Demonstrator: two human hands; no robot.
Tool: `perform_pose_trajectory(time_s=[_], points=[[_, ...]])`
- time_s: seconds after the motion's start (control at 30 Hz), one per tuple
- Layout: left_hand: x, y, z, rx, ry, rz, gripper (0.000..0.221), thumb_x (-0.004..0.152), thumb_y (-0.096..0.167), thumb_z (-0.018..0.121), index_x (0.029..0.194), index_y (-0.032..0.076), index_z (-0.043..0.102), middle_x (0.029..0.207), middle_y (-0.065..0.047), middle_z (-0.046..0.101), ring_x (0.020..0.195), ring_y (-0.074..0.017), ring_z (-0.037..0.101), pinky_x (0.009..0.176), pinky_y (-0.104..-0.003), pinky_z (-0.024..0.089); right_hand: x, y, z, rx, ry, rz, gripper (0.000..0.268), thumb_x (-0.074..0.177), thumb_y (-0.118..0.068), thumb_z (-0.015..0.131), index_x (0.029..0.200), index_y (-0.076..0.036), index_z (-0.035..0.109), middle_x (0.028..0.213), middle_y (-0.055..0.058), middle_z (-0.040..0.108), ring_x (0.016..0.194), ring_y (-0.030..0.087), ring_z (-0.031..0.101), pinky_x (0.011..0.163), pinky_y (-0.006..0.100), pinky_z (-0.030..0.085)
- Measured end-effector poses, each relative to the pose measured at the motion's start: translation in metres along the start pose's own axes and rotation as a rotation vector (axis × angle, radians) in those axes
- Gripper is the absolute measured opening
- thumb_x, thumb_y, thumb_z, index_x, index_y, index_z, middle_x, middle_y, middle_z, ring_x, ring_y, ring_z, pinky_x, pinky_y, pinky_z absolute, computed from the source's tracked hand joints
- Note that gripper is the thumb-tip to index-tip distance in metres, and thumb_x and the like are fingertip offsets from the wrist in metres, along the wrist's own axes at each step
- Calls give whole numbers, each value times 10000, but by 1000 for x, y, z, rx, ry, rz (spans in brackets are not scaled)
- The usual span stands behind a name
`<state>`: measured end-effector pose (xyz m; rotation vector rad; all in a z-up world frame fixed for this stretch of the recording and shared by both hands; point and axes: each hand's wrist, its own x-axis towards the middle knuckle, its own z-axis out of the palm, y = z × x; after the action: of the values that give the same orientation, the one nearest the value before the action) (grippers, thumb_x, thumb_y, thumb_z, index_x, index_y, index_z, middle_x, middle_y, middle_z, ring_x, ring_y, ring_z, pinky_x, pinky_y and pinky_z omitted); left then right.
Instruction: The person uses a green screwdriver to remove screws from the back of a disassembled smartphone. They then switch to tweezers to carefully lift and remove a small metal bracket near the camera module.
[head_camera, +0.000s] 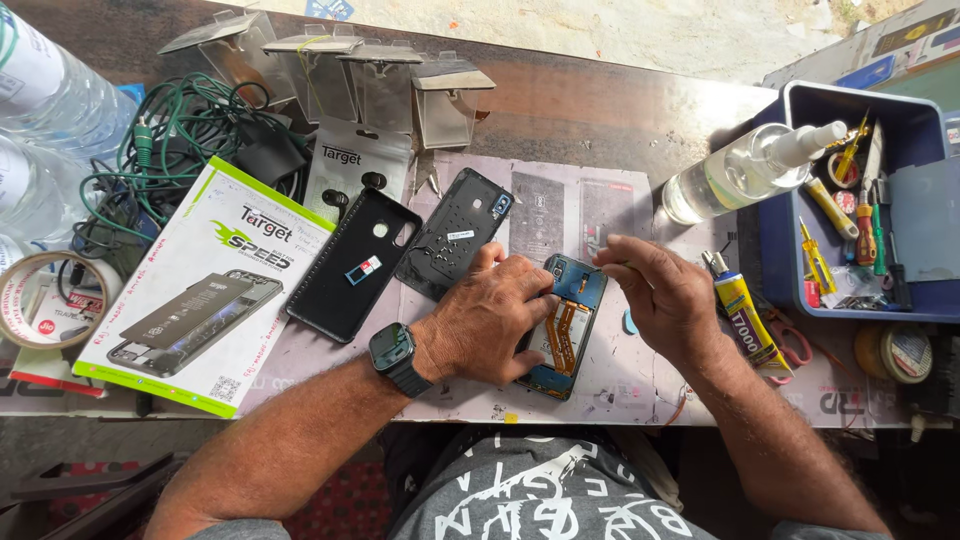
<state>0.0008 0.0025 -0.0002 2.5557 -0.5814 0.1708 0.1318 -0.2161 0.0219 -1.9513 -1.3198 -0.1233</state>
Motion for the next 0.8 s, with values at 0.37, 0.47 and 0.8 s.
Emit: perform_pose_trajectory(time_s=[0.37,0.47,0.8], points=[[5,0,-1,1,95,54,579,625,421,852,1006,7,716,1066,-123,593,1056,-299,548,981,-546,337,4,-4,-8,217,-14,195,415,1056,111,623,1409,-23,450,1118,162,745,1060,235,754,916,323,638],[-2,-4,6,-45,107,104,483,628,371,832,947,36,693,1066,-120,581,1031,-279,535,957,-495,354,15,-12,3,353,-66,71,390,1168,89,596,1454,-62,380,1136,168,734,1078,242,761,942,308,668],[-6,5,9,-233,173,360,170,709,189,742,638,89,626,655,-44,576,613,-264,627,771,-440,524,73,-19,75,348,-189,-144,383,1189,33,599,1471,-64,360,1115,153,745,1054,207,776,896,276,665]])
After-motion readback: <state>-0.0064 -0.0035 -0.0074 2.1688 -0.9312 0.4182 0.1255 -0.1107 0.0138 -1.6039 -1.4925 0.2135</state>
